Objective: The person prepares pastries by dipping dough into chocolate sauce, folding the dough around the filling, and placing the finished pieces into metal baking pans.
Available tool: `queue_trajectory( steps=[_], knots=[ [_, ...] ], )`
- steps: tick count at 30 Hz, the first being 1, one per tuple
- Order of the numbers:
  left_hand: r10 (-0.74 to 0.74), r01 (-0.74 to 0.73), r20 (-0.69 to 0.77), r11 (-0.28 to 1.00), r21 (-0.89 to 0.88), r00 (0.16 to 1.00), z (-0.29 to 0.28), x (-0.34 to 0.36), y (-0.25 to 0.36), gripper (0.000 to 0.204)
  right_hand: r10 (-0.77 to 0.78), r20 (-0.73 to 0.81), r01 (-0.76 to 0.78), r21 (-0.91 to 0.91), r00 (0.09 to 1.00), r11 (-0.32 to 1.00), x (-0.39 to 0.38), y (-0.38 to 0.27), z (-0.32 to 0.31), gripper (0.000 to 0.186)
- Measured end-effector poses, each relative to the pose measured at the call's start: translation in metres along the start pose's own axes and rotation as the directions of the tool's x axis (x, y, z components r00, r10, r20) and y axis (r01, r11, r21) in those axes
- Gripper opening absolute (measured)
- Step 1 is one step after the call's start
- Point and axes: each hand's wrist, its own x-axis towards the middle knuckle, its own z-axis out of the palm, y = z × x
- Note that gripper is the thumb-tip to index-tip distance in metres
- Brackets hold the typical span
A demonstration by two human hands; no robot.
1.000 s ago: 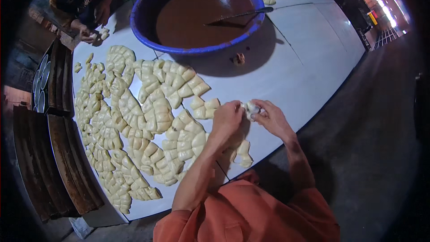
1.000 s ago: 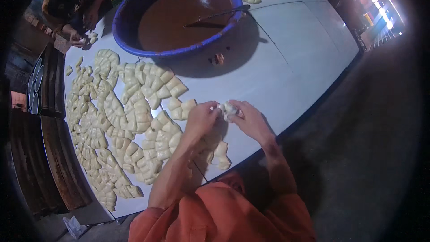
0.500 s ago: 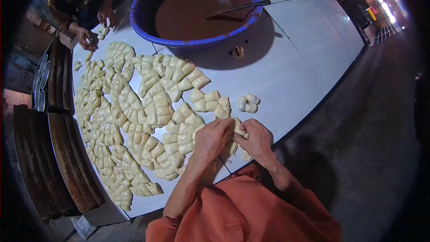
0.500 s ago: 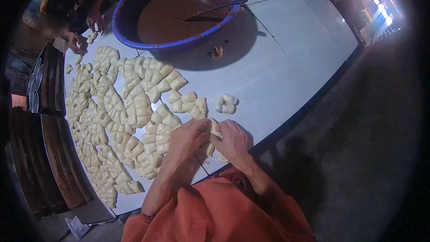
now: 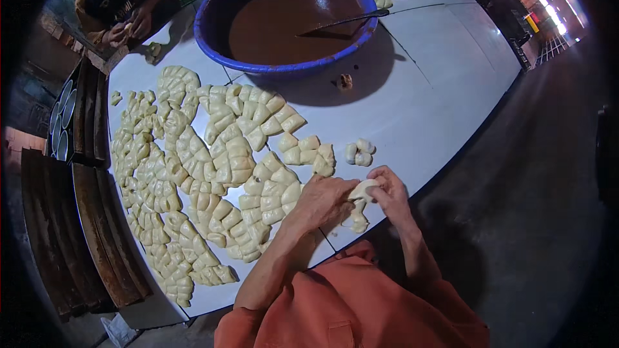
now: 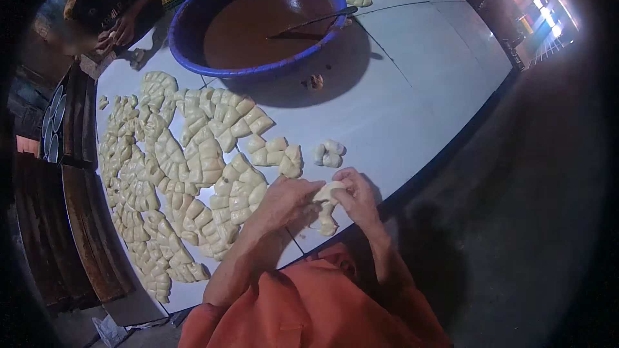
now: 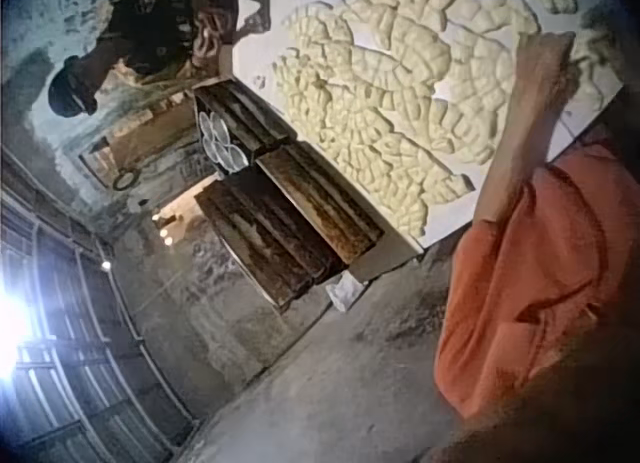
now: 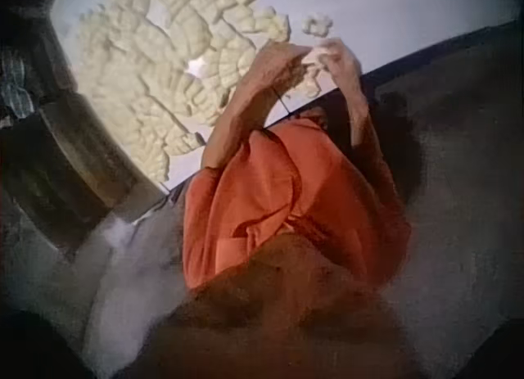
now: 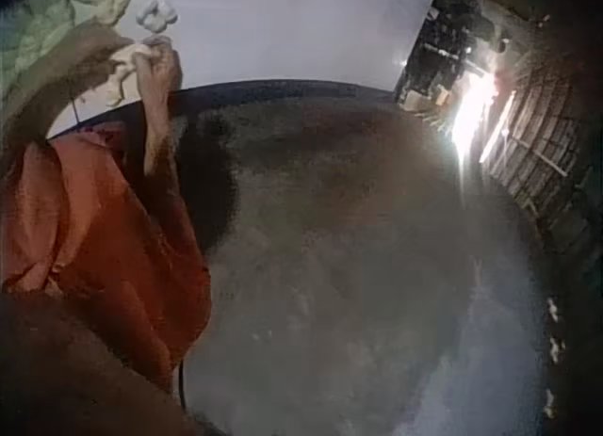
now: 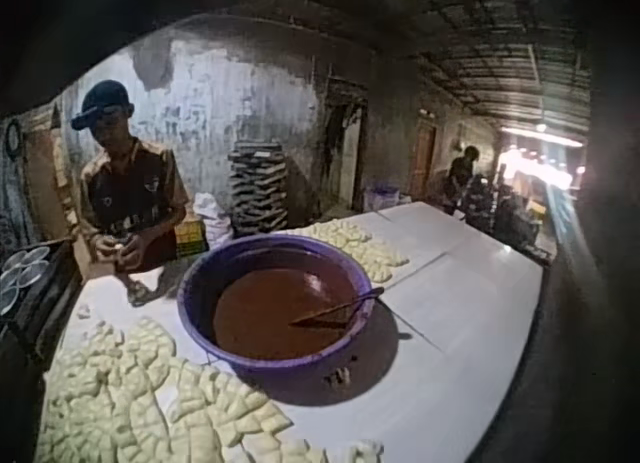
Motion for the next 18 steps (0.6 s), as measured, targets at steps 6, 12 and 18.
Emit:
queue_trajectory(
  steps=[6,12,18],
  knots=[
    [-0.074,0.072,0.031,0.996,0.059,0.997,-0.003,0.000,0.007,0.031,0.031,0.013,-0.026,-0.253,0.999,0.967,0.000,-0.017,0.007,0.024],
    [0.008,0.010,-0.075,0.971,0.238,0.997,0.027,-0.004,-0.007,0.010,0.156,0.210,-0.197,0.188,0.965,0.962,-0.004,-0.035,0.001,0.010],
    [0.003,0.021,-0.144,0.986,0.168,0.990,0.024,-0.011,0.001,0.035,-0.043,0.151,-0.036,0.485,0.988,0.874,0.004,-0.086,-0.015,0.015]
  ],
)
